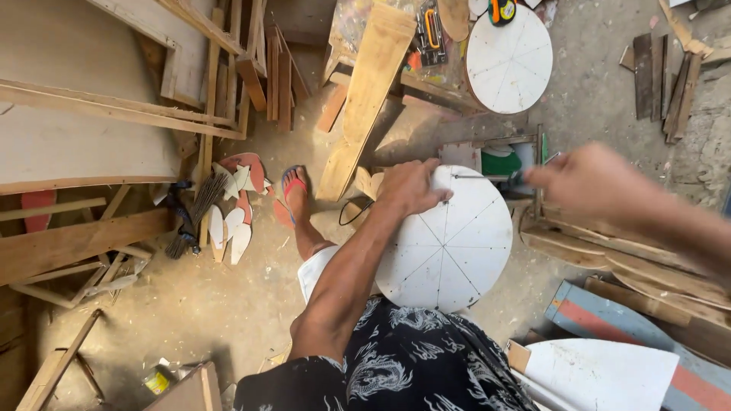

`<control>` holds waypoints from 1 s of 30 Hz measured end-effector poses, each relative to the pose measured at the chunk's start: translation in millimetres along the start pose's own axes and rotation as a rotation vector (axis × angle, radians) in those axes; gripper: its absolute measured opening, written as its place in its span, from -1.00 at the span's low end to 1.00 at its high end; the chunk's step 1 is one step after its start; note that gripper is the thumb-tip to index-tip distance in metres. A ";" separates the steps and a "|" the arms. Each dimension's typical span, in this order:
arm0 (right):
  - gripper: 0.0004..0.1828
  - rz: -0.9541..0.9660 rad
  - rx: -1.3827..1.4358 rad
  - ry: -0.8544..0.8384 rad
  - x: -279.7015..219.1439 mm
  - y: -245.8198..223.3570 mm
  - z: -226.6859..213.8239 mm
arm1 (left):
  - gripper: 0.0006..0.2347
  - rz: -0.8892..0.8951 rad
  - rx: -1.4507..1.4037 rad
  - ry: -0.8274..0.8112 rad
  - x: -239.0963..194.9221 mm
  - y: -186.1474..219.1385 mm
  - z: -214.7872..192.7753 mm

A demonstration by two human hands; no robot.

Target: Attaching a thin wooden strip to the edge of a circular wooden board using a screwdriver and manual alignment.

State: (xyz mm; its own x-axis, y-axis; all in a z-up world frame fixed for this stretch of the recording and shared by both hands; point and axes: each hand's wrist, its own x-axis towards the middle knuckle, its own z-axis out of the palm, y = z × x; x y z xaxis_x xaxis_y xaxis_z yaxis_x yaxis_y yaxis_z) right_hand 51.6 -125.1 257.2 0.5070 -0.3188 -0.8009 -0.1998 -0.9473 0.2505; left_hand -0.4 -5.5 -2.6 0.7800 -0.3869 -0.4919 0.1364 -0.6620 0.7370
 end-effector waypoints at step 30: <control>-0.52 -0.841 -1.047 0.339 32.2 59.5 52.4 | -0.34 0.030 -0.041 0.041 -1.0 -8.7 6.5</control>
State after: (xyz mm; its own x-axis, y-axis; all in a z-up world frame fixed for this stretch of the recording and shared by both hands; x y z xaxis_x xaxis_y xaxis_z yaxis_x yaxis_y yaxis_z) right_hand 12.1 -190.0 217.8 0.3670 0.5057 -0.7808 0.9041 -0.3913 0.1715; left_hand -6.3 -3.5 -11.6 0.8085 -0.3788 -0.4504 0.1367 -0.6234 0.7698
